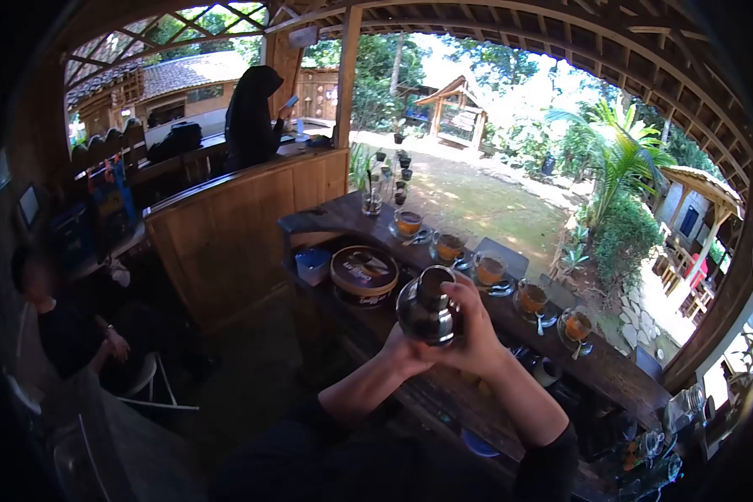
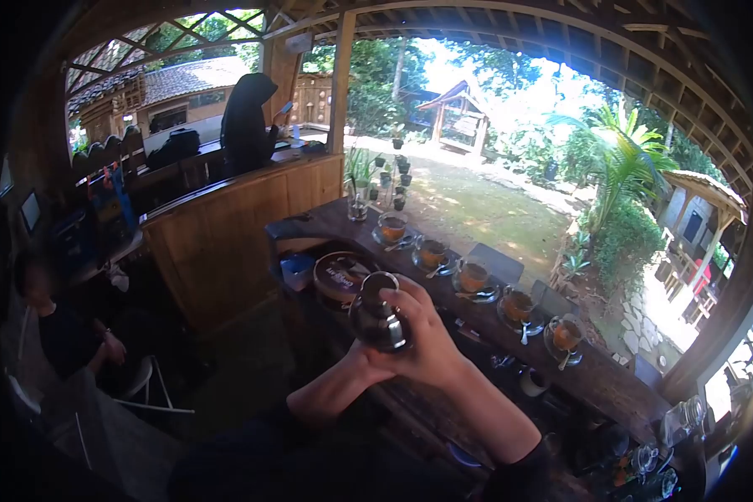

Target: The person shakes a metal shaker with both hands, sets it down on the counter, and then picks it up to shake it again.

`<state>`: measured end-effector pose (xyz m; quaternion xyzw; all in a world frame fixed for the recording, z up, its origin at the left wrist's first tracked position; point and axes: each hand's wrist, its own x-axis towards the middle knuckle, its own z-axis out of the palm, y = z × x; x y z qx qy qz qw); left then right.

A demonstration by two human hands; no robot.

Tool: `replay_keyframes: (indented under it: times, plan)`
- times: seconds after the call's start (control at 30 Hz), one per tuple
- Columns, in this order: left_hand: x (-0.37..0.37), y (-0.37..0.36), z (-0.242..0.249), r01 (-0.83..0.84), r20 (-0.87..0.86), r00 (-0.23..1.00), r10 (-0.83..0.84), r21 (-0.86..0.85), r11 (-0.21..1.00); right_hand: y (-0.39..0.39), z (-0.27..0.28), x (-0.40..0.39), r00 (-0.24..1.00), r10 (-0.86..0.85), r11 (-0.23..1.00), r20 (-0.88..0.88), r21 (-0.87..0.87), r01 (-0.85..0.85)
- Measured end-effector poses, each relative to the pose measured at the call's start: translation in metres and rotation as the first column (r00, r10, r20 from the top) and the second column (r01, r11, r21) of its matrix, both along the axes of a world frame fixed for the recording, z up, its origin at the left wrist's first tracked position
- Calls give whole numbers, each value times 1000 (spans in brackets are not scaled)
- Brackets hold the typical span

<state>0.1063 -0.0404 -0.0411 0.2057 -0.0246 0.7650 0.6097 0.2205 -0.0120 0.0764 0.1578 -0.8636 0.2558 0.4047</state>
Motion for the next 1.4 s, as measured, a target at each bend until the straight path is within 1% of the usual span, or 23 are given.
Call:
replay_keyframes:
  times: [0.03, 0.07, 0.1, 0.2, 0.27, 0.3, 0.33, 0.37, 0.43, 0.57, 0.63, 0.67, 0.7, 0.73, 0.77, 0.83, 0.9, 1.07, 1.13, 1.17, 1.23, 1.3, 1.4]
  plan:
    - [2, 7, -13, -105, -88, 990, 111, 73, 992, -3, 11, -2, 1000, -26, 997, 5, 68, 25]
    - [-5, 22, -19, -206, -158, 960, 232, 165, 965, -17, 24, 5, 998, -10, 846, -58, 532, 39]
    - [-44, 19, -30, 206, 55, 978, -203, -59, 977, -33, 21, 6, 991, 136, 914, 8, 385, -129]
    - [-29, -34, 67, 225, -146, 972, -185, 344, 912, -60, 22, 15, 970, 240, 765, -44, 623, -162]
    - [-23, -43, 76, 43, -80, 996, -42, 5, 999, -34, 23, -9, 906, 364, 765, -215, 624, -160]
    - [-8, -56, 85, -132, -43, 991, 124, -300, 945, -15, 12, -17, 948, 260, 857, -185, 495, -139]
    - [-16, -33, 51, -101, -55, 995, 89, -290, 952, 1, 6, -18, 999, -12, 929, -41, 370, 26]
    - [-29, -7, 11, -67, -65, 997, 51, -266, 962, 18, -20, -25, 992, -121, 989, 27, -85, 123]
    - [-36, -4, -8, 100, -4, 995, -103, -199, 975, 25, -27, -24, 990, -119, 980, -76, -167, 105]
    - [-31, -23, 39, 146, -31, 989, -147, -39, 989, -47, 24, 9, 948, 312, 845, -67, 475, -245]
    - [-20, -31, 57, 193, -51, 981, -189, 74, 979, -51, 16, 19, 957, 291, 867, -7, 425, -260]
    - [-19, -24, 48, 159, 12, 987, -159, -132, 978, -38, 20, 14, 960, 273, 907, -54, 346, -239]
    - [20, -52, 67, -333, -134, 938, 320, -89, 939, -25, 16, 13, 965, 245, 941, -95, 262, -214]
    - [21, -38, 44, -196, -103, 977, 187, -83, 977, -8, 0, 13, 999, 2, 985, -51, 170, 6]
    - [16, -18, 19, -50, -74, 996, 45, -61, 997, -3, -10, 15, 991, -130, 953, -25, -278, 118]
    - [20, -18, 13, 195, 48, 980, -192, -79, 978, -9, 3, 29, 978, -134, 934, -158, -351, 71]
    - [34, -20, 35, 180, 24, 983, -180, 2, 984, -24, 36, 53, 989, 128, 965, -72, 239, -108]
    - [63, -19, 62, 223, -67, 974, -215, 129, 966, -42, 31, 101, 952, 296, 745, -82, 644, -176]
    - [84, 7, 23, 87, -7, 996, -87, 21, 996, 5, 17, 100, 991, 129, 865, -25, 492, -100]
    - [96, 17, 13, 19, -63, 998, -14, 79, 997, 10, 10, 104, 999, 30, 999, -17, 30, -30]
    - [117, 13, 25, 166, 78, 983, -166, -1, 986, 13, 15, 126, 999, 38, 995, 7, -94, -37]
    - [129, 9, 15, 89, 176, 981, -86, -8, 996, -14, 36, 149, 961, 256, 819, -103, 551, -159]
    - [151, -23, 73, 213, -116, 976, -186, 299, 930, -50, 32, 195, 971, 239, 701, 12, 690, -181]
